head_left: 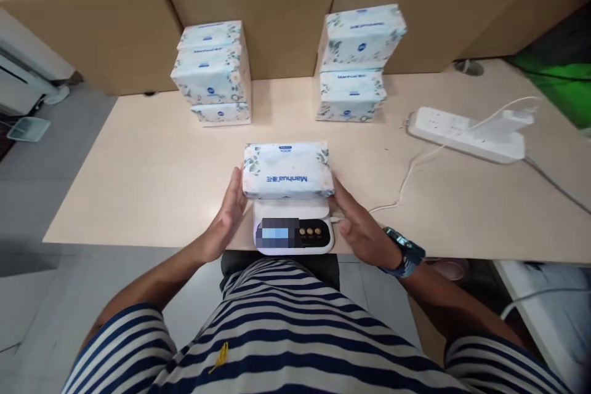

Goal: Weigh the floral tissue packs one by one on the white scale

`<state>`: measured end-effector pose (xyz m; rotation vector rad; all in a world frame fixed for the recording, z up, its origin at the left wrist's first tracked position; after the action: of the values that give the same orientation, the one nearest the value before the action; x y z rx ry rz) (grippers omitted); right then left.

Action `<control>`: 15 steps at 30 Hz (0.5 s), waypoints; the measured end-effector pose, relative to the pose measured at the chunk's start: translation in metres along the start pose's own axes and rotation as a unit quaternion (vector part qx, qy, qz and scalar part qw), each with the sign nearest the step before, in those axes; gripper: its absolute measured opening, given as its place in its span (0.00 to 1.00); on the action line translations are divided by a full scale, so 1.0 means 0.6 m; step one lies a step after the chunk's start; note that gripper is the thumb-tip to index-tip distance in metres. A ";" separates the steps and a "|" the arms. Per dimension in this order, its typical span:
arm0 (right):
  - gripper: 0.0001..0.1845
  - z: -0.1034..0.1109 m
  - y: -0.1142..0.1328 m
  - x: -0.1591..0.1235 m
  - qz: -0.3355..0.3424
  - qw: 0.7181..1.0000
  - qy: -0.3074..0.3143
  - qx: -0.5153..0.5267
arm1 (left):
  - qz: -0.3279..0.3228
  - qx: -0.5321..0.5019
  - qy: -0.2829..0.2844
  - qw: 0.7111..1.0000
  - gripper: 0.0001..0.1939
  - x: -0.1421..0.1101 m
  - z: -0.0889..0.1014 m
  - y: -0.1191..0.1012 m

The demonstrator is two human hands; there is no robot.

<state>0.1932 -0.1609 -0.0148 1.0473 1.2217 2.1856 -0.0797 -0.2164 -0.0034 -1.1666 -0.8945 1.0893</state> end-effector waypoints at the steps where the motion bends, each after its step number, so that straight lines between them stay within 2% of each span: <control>1: 0.46 -0.009 -0.008 -0.006 -0.006 1.000 -0.011 0.004 | 0.026 -0.023 0.002 0.999 0.46 -0.005 -0.002 0.021; 3: 0.48 -0.014 -0.013 -0.010 -0.018 0.999 -0.035 0.009 | 0.049 -0.053 0.007 0.997 0.47 -0.008 -0.004 0.037; 9: 0.48 0.016 -0.011 -0.020 -0.061 0.987 -0.146 -0.043 | 0.060 -0.078 0.045 0.994 0.51 0.004 -0.008 0.014; 15: 0.47 0.019 -0.016 -0.038 -0.069 0.986 -0.142 -0.050 | 0.060 -0.102 0.022 0.993 0.51 0.003 -0.002 0.014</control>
<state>0.2166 -0.1649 -0.0286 1.1488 1.0150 1.8952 -0.0799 -0.2145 -0.0119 -1.4230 -0.9267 1.0836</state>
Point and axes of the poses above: each hand's wrist, its own x-axis towards the middle knuckle, its own z-axis out of the back of the hand, y = z × x, the point moved 5 cm from there along x, towards the middle knuckle, and after that the axes turned 8 degrees about z, right-handed, at the moved point
